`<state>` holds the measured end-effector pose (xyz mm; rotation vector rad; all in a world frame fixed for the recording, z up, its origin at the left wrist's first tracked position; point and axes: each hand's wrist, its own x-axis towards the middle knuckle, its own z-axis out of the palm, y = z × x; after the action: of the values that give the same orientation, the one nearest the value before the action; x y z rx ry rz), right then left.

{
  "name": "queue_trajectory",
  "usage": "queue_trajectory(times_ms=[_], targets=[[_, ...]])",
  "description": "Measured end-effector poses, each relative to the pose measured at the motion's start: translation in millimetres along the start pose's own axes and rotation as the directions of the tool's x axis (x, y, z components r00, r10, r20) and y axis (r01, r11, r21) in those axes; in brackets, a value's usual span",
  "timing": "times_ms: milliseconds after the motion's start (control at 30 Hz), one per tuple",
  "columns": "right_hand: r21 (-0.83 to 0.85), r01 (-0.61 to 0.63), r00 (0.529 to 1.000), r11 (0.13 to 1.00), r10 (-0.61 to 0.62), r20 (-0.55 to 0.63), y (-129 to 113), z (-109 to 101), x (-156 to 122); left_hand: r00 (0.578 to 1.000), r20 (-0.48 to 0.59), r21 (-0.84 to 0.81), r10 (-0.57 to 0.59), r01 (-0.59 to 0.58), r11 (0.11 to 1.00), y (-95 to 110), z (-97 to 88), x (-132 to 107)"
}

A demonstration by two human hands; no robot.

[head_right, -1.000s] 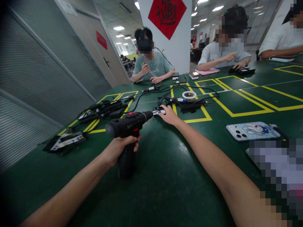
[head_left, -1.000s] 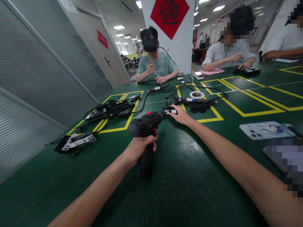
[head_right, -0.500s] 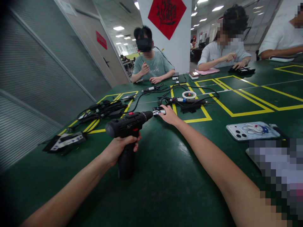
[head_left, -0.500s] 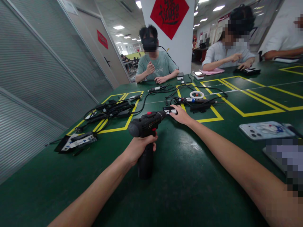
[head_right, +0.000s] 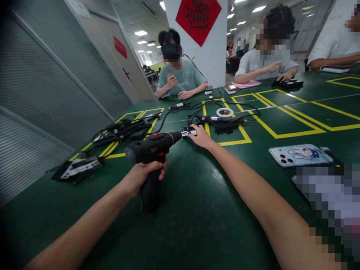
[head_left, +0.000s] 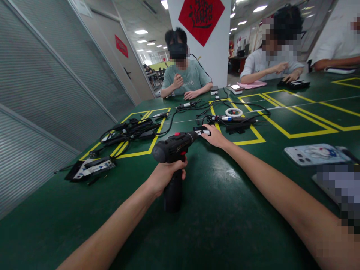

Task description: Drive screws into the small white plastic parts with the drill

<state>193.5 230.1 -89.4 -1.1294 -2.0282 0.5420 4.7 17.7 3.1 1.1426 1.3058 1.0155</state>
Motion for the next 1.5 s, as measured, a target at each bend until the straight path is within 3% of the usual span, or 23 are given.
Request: queue_trajectory(times_ms=[1500], targets=[[-0.012,-0.009,1.000,1.000,0.009,0.000,2.3,2.8,1.8,1.000,0.005,0.032,0.007,-0.007,0.999,0.2,0.4,-0.2]])
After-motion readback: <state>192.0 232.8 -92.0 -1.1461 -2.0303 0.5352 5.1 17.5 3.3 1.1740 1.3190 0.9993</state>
